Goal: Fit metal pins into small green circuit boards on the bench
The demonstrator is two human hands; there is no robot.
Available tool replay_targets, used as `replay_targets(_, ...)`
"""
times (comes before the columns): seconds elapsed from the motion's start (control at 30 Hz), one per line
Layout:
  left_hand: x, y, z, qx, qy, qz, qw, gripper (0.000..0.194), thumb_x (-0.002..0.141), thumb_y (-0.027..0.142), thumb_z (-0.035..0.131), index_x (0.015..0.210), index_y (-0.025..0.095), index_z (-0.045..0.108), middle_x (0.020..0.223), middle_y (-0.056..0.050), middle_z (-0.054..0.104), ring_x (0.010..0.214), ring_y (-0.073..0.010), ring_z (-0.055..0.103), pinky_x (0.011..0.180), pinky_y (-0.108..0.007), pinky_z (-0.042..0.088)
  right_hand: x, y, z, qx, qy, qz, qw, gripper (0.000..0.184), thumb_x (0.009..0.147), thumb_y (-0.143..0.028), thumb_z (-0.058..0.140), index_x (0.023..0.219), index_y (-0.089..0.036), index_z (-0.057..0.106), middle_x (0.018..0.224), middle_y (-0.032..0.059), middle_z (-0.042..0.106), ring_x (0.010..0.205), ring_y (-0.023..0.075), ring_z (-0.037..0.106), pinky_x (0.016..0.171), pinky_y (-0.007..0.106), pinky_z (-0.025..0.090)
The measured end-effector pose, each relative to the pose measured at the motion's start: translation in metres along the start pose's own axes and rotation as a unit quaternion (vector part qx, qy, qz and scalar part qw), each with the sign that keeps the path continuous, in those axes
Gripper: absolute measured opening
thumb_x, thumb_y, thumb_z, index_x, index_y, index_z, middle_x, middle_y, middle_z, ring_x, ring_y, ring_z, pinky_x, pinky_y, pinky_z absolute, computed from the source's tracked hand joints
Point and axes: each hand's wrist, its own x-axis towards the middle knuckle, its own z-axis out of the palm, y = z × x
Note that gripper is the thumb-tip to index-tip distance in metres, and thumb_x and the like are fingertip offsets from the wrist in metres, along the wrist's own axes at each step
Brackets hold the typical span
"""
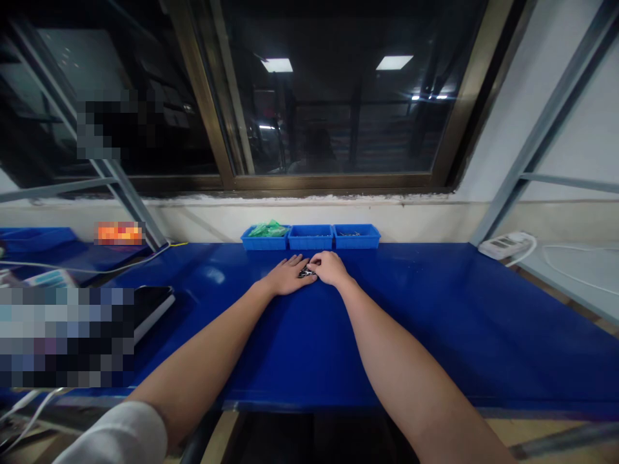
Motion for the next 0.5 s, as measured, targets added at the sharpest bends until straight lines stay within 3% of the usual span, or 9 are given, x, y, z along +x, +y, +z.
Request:
replay_targets(0.13,-0.002,0.001,-0.002,-0.01,0.02,-0.004,1.0,0.08,0.075,0.071,0.038,0.136,0.018,0.035,0.142,-0.017,0.032,0.133,-0.0321,0.024,0.104,-0.048,0.019,0.0,0.002,0.0,0.057,0.03,0.017,0.998,0.014,0.071,-0.028,0.06,0.077,-0.023,0.071,0.079,0.0019,0.07,0.072,0.0163,0.061,0.07,0.028,0.044)
replay_targets(0.23,-0.001,0.002,-0.005,-0.029,0.077,0.012,0.997,0.07,0.078,0.064,0.044,0.13,0.017,0.043,0.137,-0.016,0.041,0.129,-0.0309,0.032,0.102,-0.044,0.026,0.001,0.002,-0.001,0.085,0.052,0.023,0.995,0.015,0.072,-0.031,0.059,0.076,-0.022,0.07,0.076,0.0017,0.07,0.069,0.0162,0.06,0.067,0.028,0.043)
replay_targets(0.37,0.002,0.005,-0.009,-0.048,0.169,0.058,0.983,0.038,0.086,0.044,0.044,0.111,0.018,0.058,0.11,-0.01,0.061,0.105,-0.0227,0.054,0.09,-0.033,0.04,0.001,-0.003,-0.004,0.072,0.073,0.016,0.995,0.025,0.076,-0.039,0.054,0.069,-0.018,0.067,0.068,0.0024,0.066,0.062,0.015,0.056,0.059,0.026,0.039)
replay_targets(0.5,0.004,0.007,-0.012,-0.045,0.204,0.081,0.975,0.027,0.09,0.032,0.041,0.092,0.019,0.064,0.091,-0.006,0.065,0.087,-0.0183,0.059,0.081,-0.03,0.043,0.001,-0.009,-0.005,0.053,0.063,0.001,0.997,0.04,0.082,-0.045,0.044,0.057,-0.017,0.058,0.054,0.001,0.058,0.054,0.0125,0.05,0.054,0.025,0.034)
